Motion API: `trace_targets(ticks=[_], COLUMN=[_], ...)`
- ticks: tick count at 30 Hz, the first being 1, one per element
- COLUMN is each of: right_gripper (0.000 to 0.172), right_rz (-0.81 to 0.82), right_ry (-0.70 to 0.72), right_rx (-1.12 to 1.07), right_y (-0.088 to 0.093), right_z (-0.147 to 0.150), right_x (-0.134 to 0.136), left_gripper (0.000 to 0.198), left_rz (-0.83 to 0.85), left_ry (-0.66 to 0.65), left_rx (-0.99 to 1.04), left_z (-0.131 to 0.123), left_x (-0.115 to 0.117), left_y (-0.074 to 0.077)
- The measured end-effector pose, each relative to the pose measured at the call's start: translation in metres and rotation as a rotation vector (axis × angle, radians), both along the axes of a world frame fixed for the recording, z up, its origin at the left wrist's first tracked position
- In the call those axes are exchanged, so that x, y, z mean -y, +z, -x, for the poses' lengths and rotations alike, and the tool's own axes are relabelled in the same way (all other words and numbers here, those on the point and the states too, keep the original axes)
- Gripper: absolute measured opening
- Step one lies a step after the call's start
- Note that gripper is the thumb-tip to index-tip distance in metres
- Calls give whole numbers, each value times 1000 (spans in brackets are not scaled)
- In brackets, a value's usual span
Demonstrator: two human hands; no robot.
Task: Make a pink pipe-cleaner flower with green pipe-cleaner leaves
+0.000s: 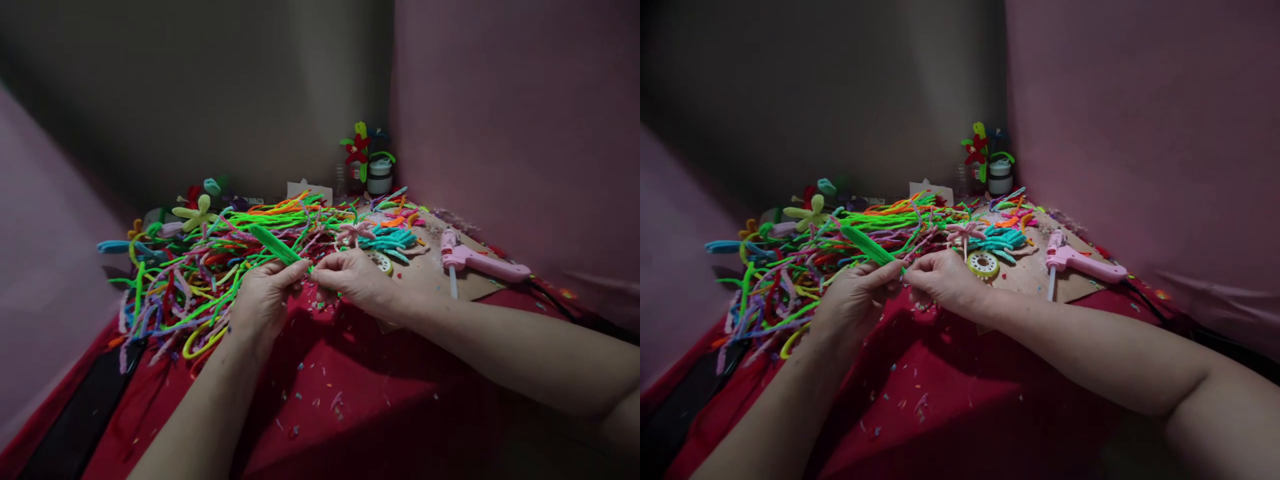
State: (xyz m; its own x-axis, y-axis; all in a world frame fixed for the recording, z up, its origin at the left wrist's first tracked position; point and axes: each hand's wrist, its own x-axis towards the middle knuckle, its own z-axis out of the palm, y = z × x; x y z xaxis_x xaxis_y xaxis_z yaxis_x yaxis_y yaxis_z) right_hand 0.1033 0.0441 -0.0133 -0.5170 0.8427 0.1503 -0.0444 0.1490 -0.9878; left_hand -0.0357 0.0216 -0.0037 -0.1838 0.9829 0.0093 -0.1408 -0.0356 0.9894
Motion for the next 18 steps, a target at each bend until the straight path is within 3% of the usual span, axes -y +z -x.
trace_targets(ticks=[7,11,18], right_gripper=[15,15,16], right_rz=[167,303,398], right_ry=[113,98,89], right_rx=[-79,-75,-44], right_y=[-4,-3,2], right_z=[2,4,4], right_x=[-4,-1,7], left_gripper=[15,15,19], left_rz=[-104,-150,-275], left_ry=[-17,87,342], left_rx=[-43,-138,-524], left_z=[-2,1,13], left_x=[1,2,0], left_y=[-6,-3,6])
